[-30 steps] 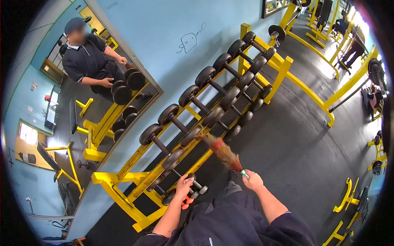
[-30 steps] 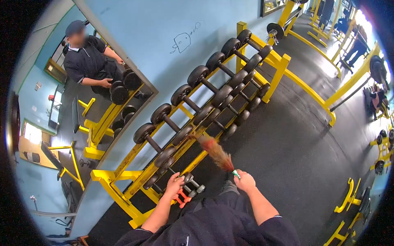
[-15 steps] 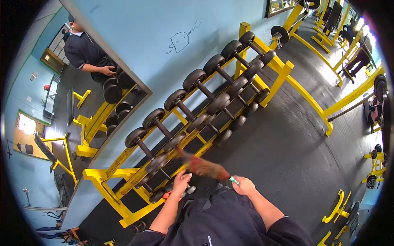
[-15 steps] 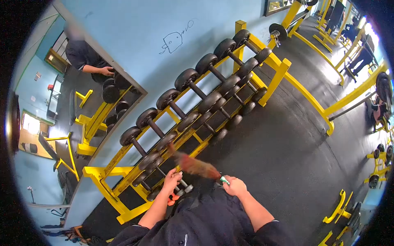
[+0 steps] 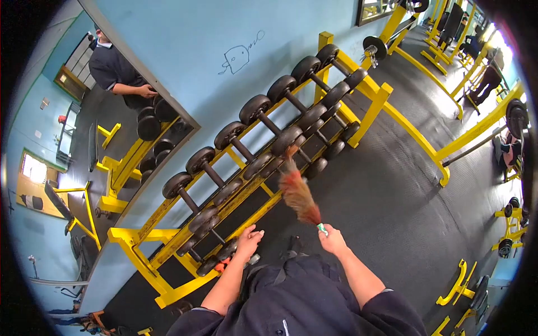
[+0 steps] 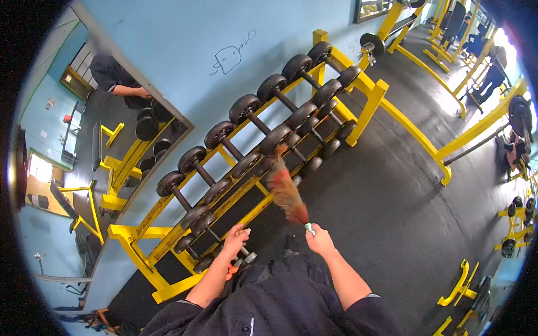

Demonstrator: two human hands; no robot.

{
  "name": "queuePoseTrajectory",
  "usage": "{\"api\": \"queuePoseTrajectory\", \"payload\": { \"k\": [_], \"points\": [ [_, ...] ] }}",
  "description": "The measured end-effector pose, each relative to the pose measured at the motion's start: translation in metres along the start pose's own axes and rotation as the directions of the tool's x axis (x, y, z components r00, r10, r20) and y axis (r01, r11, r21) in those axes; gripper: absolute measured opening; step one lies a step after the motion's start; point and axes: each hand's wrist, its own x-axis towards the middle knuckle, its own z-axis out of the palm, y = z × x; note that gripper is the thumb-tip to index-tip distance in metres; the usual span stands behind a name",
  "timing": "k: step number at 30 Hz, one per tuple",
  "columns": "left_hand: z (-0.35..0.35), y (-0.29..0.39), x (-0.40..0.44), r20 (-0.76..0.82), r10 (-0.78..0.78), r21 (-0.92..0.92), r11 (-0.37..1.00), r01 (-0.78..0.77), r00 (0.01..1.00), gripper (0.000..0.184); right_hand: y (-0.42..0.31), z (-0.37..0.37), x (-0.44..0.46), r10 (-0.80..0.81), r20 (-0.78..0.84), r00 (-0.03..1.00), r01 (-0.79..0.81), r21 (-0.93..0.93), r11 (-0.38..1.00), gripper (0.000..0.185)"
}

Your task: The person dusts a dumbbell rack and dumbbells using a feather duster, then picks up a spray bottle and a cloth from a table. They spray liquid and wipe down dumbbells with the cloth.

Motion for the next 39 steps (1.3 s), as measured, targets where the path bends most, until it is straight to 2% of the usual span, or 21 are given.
{"api": "queuePoseTrajectory", "payload": {
  "k": [1,2,5,8,9,12,13,14,16,17,20,24,26,28,30,32,34,36,38,39],
  "points": [
    [0.003,0.004,-0.001,0.006,0.003,-0.006,1.000,-0.003,1.000,0.061,0.002,-0.003,0.000,0.020,-0.103,0.995,-0.017,0.032,0.999,0.030],
    [0.005,0.007,-0.002,0.007,0.022,-0.017,1.000,-0.022,1.000,0.061,0.004,-0.010,0.000,0.004,-0.115,0.993,-0.001,0.025,1.000,0.030],
    [0.003,0.000,-0.016,-0.018,0.040,-0.087,0.995,-0.041,0.999,0.062,0.003,-0.023,-0.002,0.077,-0.285,0.955,-0.059,0.072,0.996,0.030],
    [0.000,-0.011,-0.030,-0.075,0.058,-0.124,0.990,-0.067,0.996,0.062,-0.015,-0.034,-0.015,-0.063,-0.298,0.953,0.093,0.086,0.992,0.029],
    [-0.002,-0.014,-0.037,-0.080,0.050,-0.141,0.988,-0.061,0.996,0.062,-0.019,-0.038,-0.019,-0.148,-0.225,0.963,0.162,0.045,0.986,0.029],
    [-0.001,-0.040,-0.055,-0.122,0.033,-0.222,0.973,-0.060,0.992,0.061,-0.025,-0.045,-0.018,-0.216,-0.190,0.958,0.202,-0.091,0.975,0.029],
    [0.001,-0.044,-0.065,-0.141,0.012,-0.218,0.975,-0.043,0.990,0.061,-0.023,-0.047,-0.013,-0.242,-0.240,0.940,0.231,-0.072,0.970,0.030],
    [0.003,-0.055,-0.070,-0.143,0.014,-0.243,0.969,-0.048,0.990,0.061,-0.027,-0.052,-0.011,-0.260,-0.236,0.936,0.244,-0.095,0.965,0.030],
    [0.011,-0.083,-0.079,-0.173,-0.073,-0.334,0.943,0.011,0.982,0.061,-0.035,-0.058,-0.007,-0.210,-0.336,0.918,0.197,-0.073,0.978,0.031],
    [0.016,-0.094,-0.084,-0.180,-0.096,-0.373,0.928,0.022,0.979,0.060,-0.038,-0.062,-0.007,-0.210,-0.296,0.932,0.203,-0.054,0.978,0.031],
    [0.033,-0.114,-0.107,-0.137,-0.170,-0.367,0.924,0.109,0.976,0.058,-0.033,-0.076,-0.014,-0.331,-0.071,0.941,0.302,-0.269,0.915,0.032],
    [0.047,-0.127,-0.124,-0.171,-0.236,-0.435,0.889,0.142,0.956,0.056,-0.021,-0.105,-0.017,-0.303,-0.118,0.946,0.257,-0.299,0.919,0.032],
    [0.053,-0.119,-0.125,-0.219,-0.238,-0.495,0.863,0.103,0.946,0.055,-0.014,-0.127,-0.007,-0.202,-0.187,0.961,0.133,-0.329,0.935,0.033],
    [0.056,-0.113,-0.117,-0.226,-0.240,-0.495,0.863,0.102,0.944,0.056,-0.013,-0.149,0.008,-0.201,-0.195,0.960,0.126,-0.340,0.932,0.032],
    [0.065,-0.097,-0.100,-0.237,-0.235,-0.460,0.882,0.104,0.942,0.056,-0.023,-0.177,0.021,-0.272,-0.040,0.962,0.229,-0.432,0.872,0.031],
    [0.078,-0.066,-0.081,-0.241,-0.205,-0.410,0.907,0.092,0.949,0.056,-0.050,-0.220,0.031,-0.211,0.086,0.974,0.220,-0.588,0.778,0.030],
    [0.099,-0.026,-0.060,-0.235,-0.188,-0.352,0.931,0.097,0.954,0.055,-0.055,-0.259,0.058,-0.182,0.105,0.978,0.208,-0.603,0.770,0.031],
    [0.124,0.004,-0.023,-0.195,-0.168,-0.363,0.928,0.088,0.966,0.055,-0.054,-0.289,0.093,-0.174,-0.017,0.985,0.126,-0.623,0.772,0.028],
    [0.157,0.054,-0.002,-0.171,-0.152,-0.301,0.949,0.096,0.973,0.056,-0.058,-0.312,0.120,-0.251,-0.127,0.960,0.107,-0.661,0.743,0.027],
    [0.174,0.078,0.010,-0.140,-0.132,-0.270,0.958,0.091,0.981,0.057,-0.065,-0.324,0.132,-0.233,-0.144,0.962,0.086,-0.648,0.757,0.027]
  ]
}}
